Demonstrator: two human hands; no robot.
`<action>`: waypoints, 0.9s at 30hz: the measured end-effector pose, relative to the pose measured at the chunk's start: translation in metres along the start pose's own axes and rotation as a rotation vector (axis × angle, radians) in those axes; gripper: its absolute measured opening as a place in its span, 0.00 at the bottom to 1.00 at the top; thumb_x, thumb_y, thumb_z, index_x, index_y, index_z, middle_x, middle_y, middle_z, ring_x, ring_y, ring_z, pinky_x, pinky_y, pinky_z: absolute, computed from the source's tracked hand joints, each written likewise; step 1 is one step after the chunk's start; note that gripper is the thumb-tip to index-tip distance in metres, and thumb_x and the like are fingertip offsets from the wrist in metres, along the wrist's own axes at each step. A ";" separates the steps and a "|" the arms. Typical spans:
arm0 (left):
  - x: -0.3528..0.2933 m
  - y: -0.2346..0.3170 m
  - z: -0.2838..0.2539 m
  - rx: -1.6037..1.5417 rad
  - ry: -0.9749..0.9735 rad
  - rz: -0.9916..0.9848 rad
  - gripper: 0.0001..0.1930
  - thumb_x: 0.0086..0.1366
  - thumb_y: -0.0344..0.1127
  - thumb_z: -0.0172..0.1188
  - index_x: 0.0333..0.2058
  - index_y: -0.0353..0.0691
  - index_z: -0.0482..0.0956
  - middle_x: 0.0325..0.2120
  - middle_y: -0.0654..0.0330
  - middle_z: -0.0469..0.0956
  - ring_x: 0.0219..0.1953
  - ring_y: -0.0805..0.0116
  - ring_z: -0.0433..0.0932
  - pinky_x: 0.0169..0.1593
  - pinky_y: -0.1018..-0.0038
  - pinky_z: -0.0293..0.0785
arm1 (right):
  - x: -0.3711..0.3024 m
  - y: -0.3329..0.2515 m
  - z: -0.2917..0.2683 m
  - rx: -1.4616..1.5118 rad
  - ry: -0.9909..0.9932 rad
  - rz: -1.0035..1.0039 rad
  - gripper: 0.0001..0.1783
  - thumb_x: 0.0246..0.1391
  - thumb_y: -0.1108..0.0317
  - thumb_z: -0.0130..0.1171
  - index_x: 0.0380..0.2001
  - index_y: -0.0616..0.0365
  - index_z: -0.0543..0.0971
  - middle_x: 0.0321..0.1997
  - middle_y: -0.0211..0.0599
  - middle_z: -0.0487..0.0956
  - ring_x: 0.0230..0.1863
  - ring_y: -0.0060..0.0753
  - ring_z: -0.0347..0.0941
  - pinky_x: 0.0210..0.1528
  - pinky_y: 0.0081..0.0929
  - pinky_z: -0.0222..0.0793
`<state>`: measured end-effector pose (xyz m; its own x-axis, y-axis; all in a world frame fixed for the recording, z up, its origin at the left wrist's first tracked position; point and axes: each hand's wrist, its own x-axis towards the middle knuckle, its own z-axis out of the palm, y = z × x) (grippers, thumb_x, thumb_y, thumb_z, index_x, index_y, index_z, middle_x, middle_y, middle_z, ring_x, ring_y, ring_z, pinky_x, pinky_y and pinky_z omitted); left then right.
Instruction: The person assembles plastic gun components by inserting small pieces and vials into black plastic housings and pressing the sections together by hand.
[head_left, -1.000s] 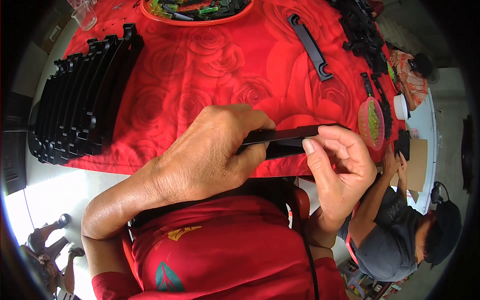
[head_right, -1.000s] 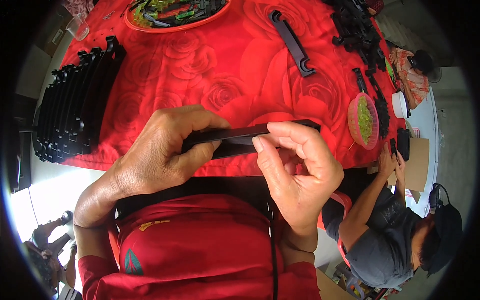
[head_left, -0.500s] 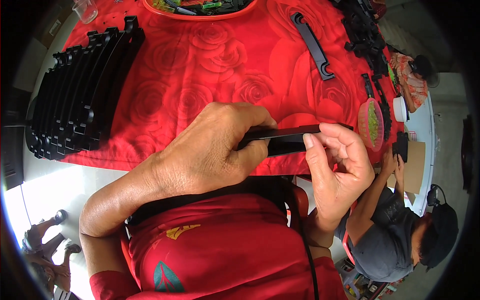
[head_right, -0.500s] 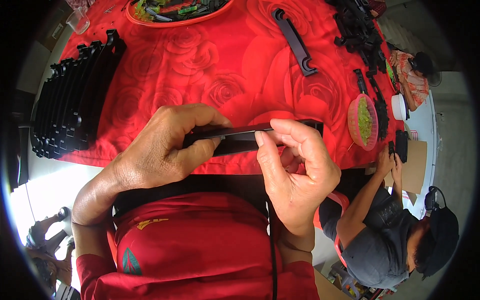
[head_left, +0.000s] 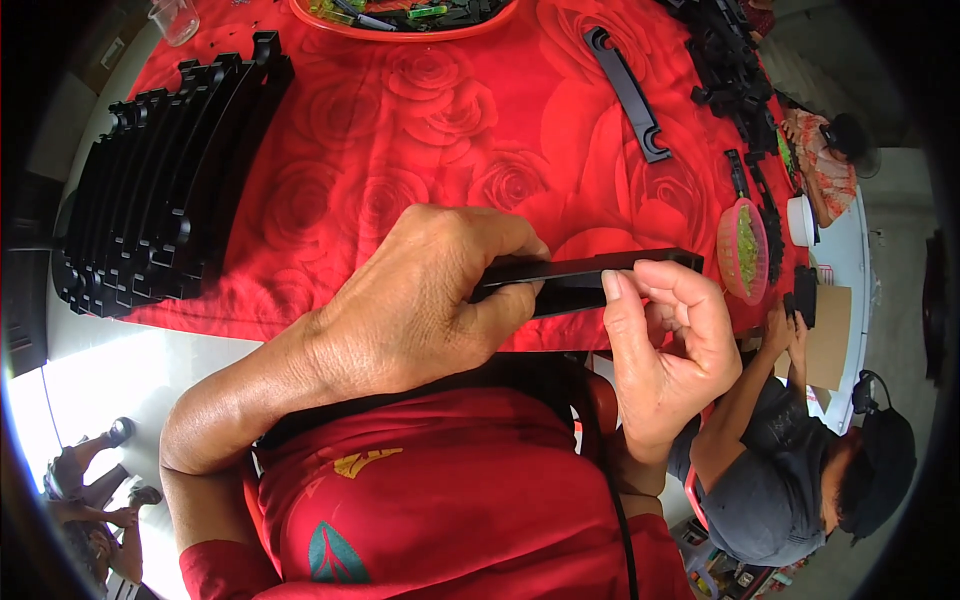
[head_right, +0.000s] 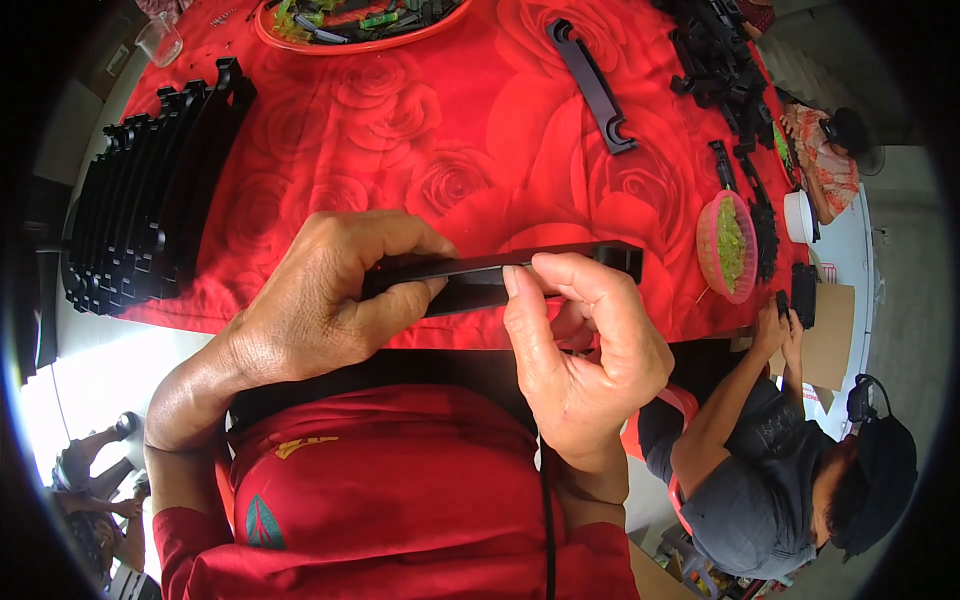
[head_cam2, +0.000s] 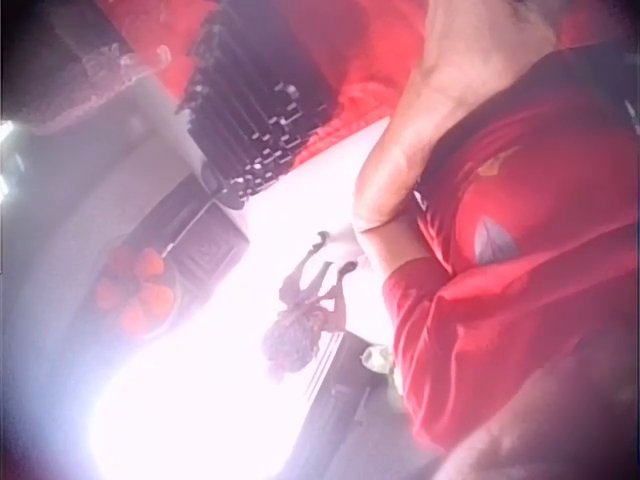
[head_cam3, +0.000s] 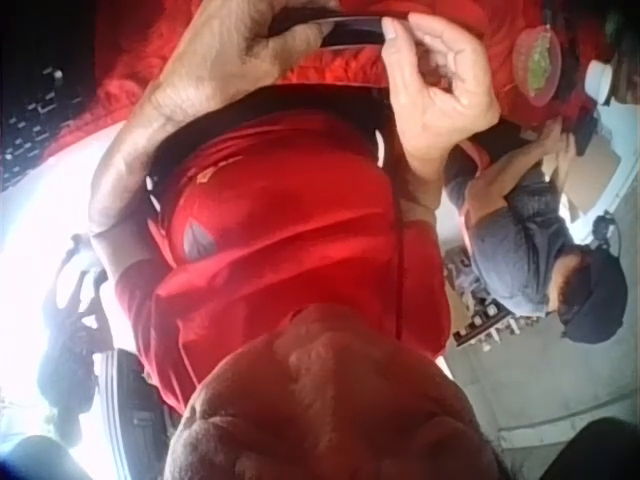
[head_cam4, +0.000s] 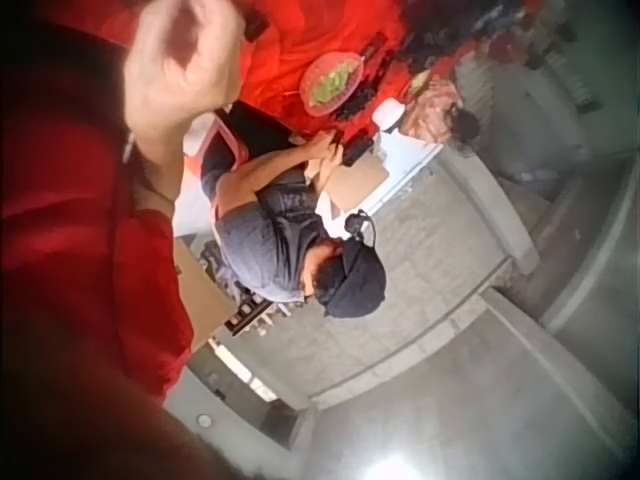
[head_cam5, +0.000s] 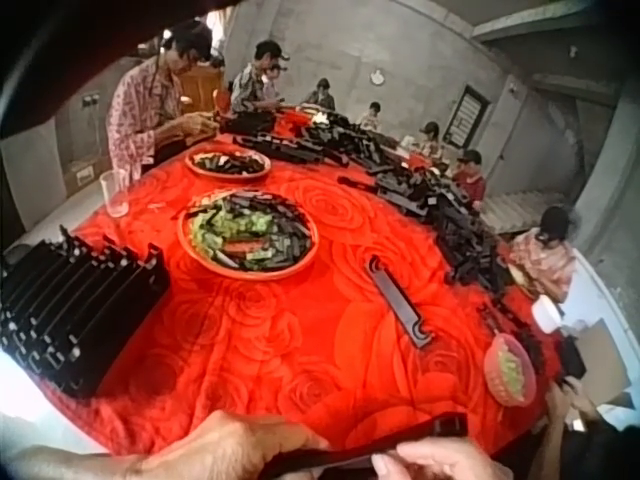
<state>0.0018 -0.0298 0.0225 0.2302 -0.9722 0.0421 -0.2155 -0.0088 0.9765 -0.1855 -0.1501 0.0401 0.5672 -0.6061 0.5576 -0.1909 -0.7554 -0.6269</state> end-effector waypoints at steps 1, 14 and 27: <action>0.000 0.000 0.000 0.005 -0.003 -0.008 0.11 0.65 0.27 0.64 0.45 0.29 0.84 0.25 0.57 0.81 0.27 0.74 0.80 0.31 0.73 0.75 | 0.000 0.000 0.000 0.000 0.000 0.001 0.14 0.51 0.81 0.78 0.39 0.62 0.85 0.30 0.29 0.85 0.22 0.09 0.72 0.23 0.12 0.63; -0.003 0.003 0.003 0.175 -0.117 -0.003 0.10 0.63 0.23 0.64 0.43 0.29 0.85 0.28 0.49 0.85 0.30 0.58 0.86 0.34 0.66 0.80 | 0.038 0.007 -0.021 -0.200 -0.539 -0.235 0.20 0.42 0.67 0.80 0.41 0.58 0.89 0.41 0.40 0.87 0.41 0.40 0.79 0.42 0.38 0.72; 0.002 0.001 0.010 0.114 -0.164 0.055 0.13 0.59 0.24 0.64 0.43 0.29 0.85 0.30 0.50 0.84 0.32 0.58 0.86 0.36 0.66 0.80 | 0.025 0.025 -0.026 0.014 -0.637 -0.054 0.16 0.41 0.72 0.77 0.38 0.61 0.88 0.31 0.38 0.86 0.32 0.39 0.77 0.40 0.34 0.72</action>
<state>-0.0075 -0.0344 0.0211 0.0592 -0.9970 0.0501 -0.3314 0.0277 0.9431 -0.1969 -0.1906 0.0529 0.9417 -0.2967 0.1588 -0.1401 -0.7748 -0.6164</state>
